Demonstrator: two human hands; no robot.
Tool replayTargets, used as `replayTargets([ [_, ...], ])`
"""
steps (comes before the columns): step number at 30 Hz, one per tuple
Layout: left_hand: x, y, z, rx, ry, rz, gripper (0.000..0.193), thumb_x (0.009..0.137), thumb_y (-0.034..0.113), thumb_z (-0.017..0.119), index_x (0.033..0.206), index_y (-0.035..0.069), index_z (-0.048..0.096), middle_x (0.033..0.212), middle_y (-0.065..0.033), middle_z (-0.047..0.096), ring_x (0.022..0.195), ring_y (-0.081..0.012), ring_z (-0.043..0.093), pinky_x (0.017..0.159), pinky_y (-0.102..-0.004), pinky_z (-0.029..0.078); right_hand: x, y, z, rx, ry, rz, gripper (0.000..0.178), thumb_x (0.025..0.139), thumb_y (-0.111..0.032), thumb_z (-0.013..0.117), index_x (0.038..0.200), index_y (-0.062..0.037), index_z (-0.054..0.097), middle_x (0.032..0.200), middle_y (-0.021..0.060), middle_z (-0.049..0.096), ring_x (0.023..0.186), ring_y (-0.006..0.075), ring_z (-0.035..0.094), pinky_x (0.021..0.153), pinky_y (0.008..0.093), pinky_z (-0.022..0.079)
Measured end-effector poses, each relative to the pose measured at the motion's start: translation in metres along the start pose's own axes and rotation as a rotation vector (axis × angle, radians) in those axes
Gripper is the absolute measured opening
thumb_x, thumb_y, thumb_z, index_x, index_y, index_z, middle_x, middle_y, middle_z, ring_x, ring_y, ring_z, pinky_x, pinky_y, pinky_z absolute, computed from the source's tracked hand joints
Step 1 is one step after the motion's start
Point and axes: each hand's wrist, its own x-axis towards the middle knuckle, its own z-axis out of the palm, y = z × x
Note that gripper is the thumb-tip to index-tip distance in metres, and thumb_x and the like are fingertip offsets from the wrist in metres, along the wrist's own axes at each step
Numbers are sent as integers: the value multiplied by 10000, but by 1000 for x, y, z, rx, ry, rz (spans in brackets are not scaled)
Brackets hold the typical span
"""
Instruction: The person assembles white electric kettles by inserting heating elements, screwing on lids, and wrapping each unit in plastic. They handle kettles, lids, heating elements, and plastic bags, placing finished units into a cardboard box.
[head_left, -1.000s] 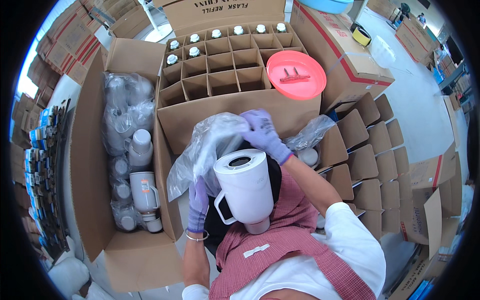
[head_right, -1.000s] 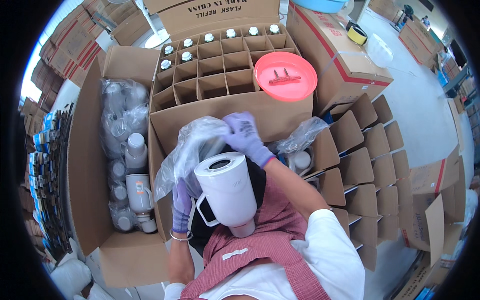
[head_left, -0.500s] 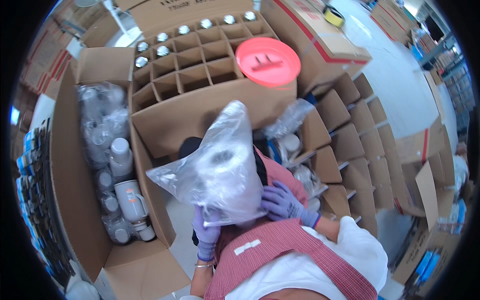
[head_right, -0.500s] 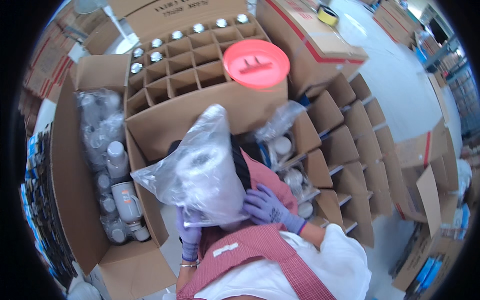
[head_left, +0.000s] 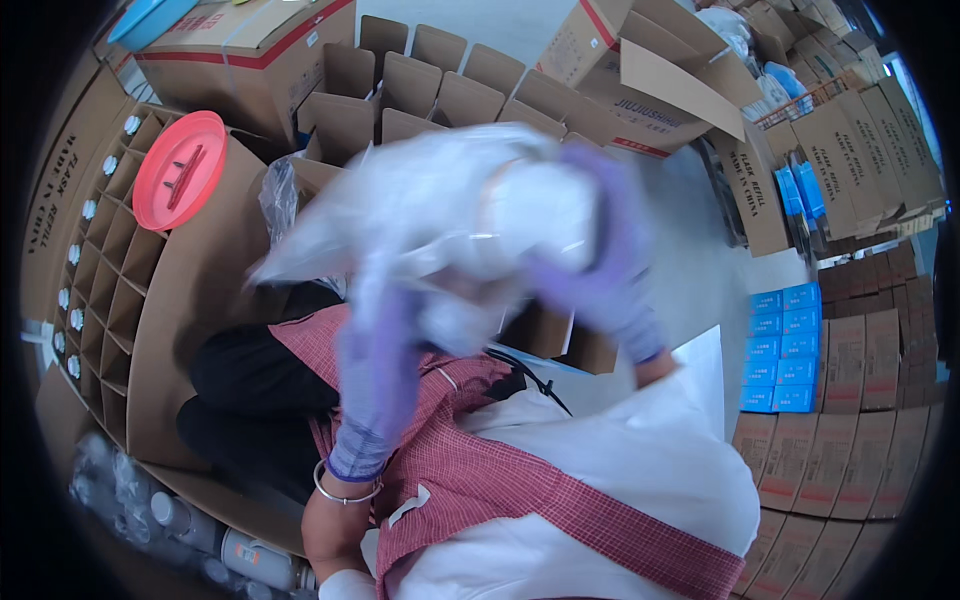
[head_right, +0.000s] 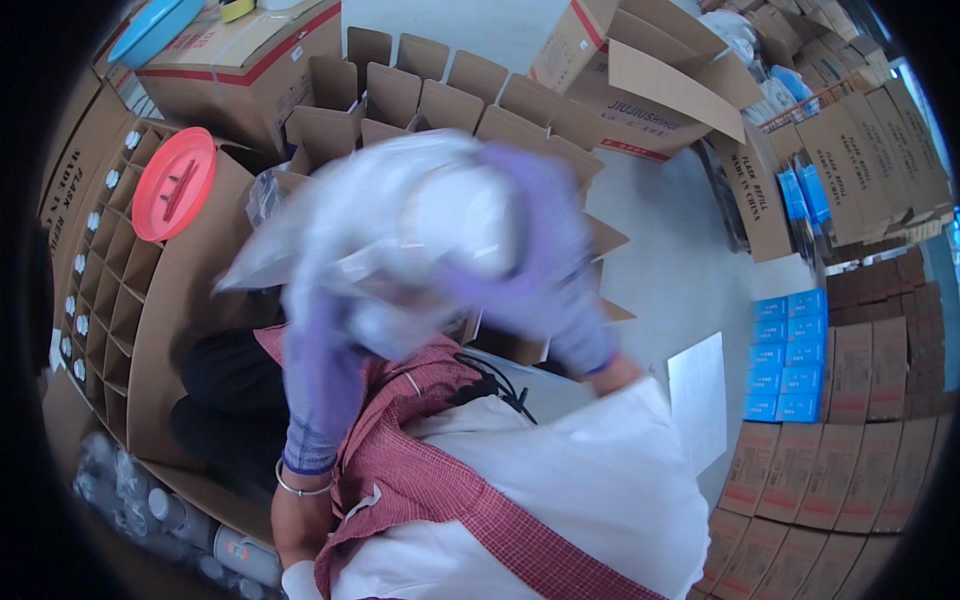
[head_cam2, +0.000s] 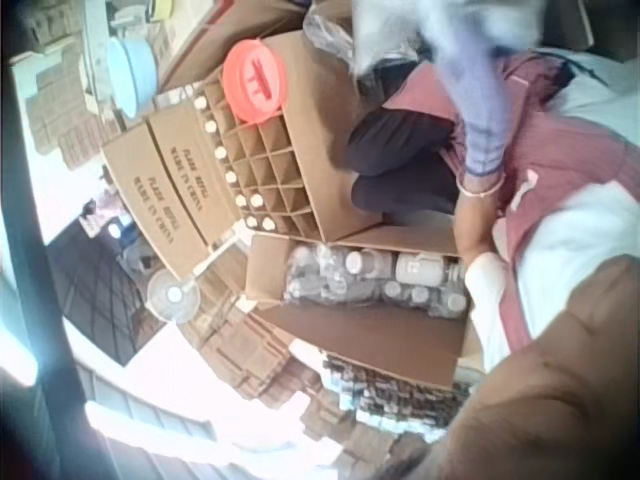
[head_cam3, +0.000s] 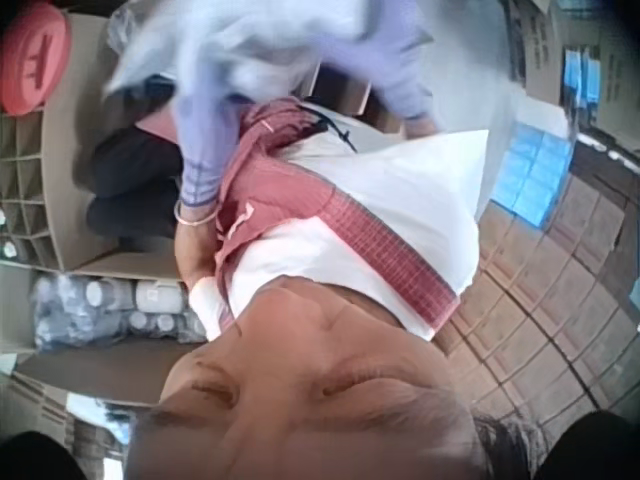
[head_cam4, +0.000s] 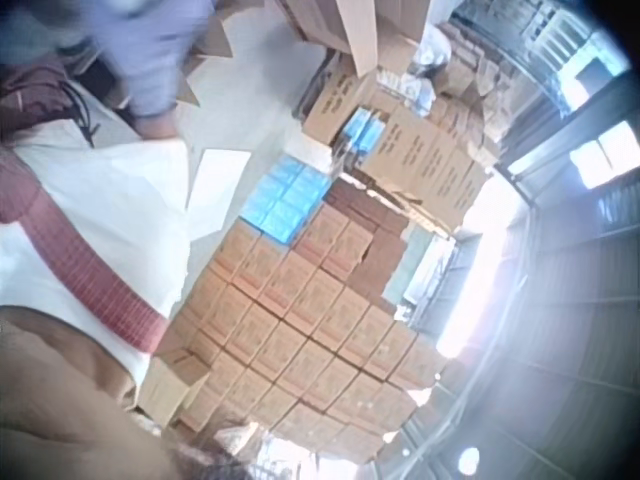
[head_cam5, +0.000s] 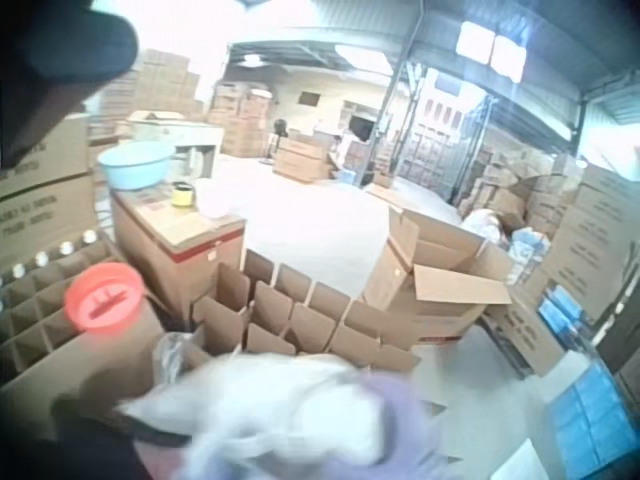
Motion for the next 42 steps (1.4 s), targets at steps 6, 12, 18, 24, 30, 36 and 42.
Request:
replayTargets([
  [6, 61, 41, -51, -1091, -385, -69, 440, 1042, 210, 470, 1368, -84, 507, 1224, -192, 643, 1108, -274, 648, 989, -371, 487, 17, 32, -91, -109, -513, 276, 676, 699, -341, 813, 1278, -84, 578, 1191, 147, 604, 1085, 301, 619, 951, 384, 497],
  [12, 12, -54, -95, -529, 128, -258, 547, 1075, 363, 387, 1424, -49, 468, 1294, -194, 607, 1219, -260, 590, 1091, -389, 417, 0, 74, -32, -86, -1087, 117, 735, 722, -413, 754, 1342, -110, 501, 1196, 143, 551, 1077, 320, 597, 888, 414, 534],
  [18, -79, -96, -148, -295, 231, -528, 509, 1082, 324, 393, 1430, -39, 473, 1286, -167, 620, 1212, -224, 590, 1091, -356, 421, -45, 106, 9, -521, -1434, -447, 759, 728, -387, 783, 1387, -179, 470, 1359, 84, 486, 1213, 326, 501, 994, 420, 484],
  [24, -196, -49, -205, 301, 477, -779, 389, 1064, 201, 444, 1360, -17, 570, 1386, -125, 582, 1266, -211, 553, 1118, -330, 387, -135, 148, 82, -307, -1197, -886, 635, 766, -390, 731, 1335, -183, 543, 1376, 74, 508, 1315, 312, 441, 1108, 442, 374],
  [30, -295, -84, -286, 370, 679, -1088, 365, 1028, 244, 521, 1196, -52, 653, 1047, -89, 714, 1006, -154, 635, 958, -300, 486, -245, 263, 115, -512, -1297, -795, 603, 855, -371, 606, 1404, -143, 503, 1429, 123, 473, 1343, 363, 400, 1116, 500, 337],
  [36, -487, -124, -255, 621, 420, -1712, 622, 878, 515, 559, 1229, 3, 608, 1283, -249, 609, 1146, -413, 601, 959, -494, 471, -74, 163, 117, -571, -2215, -409, 432, 901, -425, 533, 1197, -141, 669, 1207, 189, 642, 1105, 373, 616, 944, 456, 494],
  [42, -426, -178, -175, 661, 738, -1604, 556, 899, 455, 602, 1241, 20, 548, 1131, -298, 641, 1078, -483, 606, 933, -502, 483, -5, 73, 165, -149, -1309, -568, 273, 843, -264, 655, 1054, -92, 676, 1025, 183, 638, 951, 370, 615, 818, 452, 506],
])
